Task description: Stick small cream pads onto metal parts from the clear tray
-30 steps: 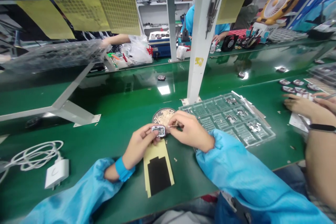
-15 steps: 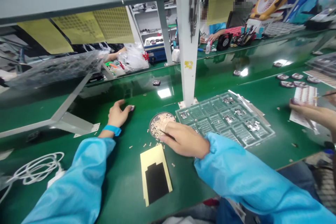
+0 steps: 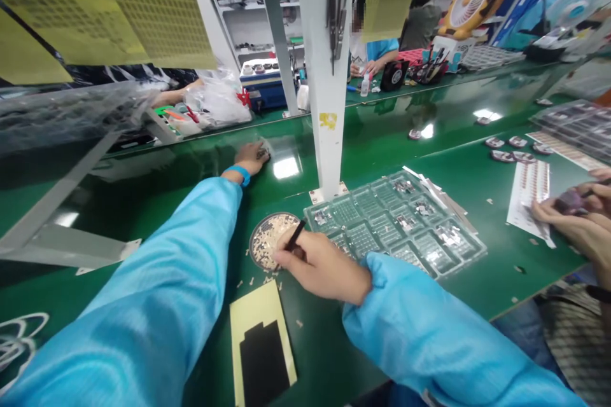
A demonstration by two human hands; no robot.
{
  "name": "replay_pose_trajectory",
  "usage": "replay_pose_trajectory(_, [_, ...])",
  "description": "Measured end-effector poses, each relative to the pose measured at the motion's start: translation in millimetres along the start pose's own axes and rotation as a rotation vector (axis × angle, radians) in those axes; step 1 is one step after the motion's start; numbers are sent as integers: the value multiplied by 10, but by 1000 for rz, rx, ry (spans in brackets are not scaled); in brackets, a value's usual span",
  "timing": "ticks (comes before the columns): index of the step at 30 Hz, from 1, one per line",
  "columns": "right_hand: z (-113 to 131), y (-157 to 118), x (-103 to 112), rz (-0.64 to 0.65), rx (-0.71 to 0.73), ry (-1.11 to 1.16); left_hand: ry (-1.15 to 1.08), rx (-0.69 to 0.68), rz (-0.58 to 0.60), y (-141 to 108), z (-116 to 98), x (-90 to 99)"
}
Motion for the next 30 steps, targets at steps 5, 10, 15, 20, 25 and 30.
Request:
replay_pose_trajectory(5, [-3, 11, -177, 21, 120, 115, 29, 58, 47, -620, -8, 120])
replay_pose_trajectory(10, [-70, -59, -267, 49, 83, -7, -148, -28, -58, -1940, -231, 281])
replay_pose_trajectory(15, [-129, -77, -306, 126, 31, -45, -703, -6, 330, -3202, -509, 22])
replay_pose_trajectory(20, [-124, -60, -330, 147, 18, -51, -1026, 41, 475, -3598, -582, -310])
replay_pose_trajectory(25, [-134, -71, -337, 165, 16, -66, -1093, 37, 478, -3543, -530, -391])
replay_pose_trajectory(30, [-95, -100, -349, 165, 62, -17, -1158, 57, 451, -3564, -513, -391])
Point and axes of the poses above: each hand's wrist, its own y-axis towards the middle knuckle, its own x-axis out of the back of the hand, z = x × y, the point moved 2 cm from there along y, towards the middle knuckle, and after that the axes turned 14 degrees about z, right-handed, at the moved point
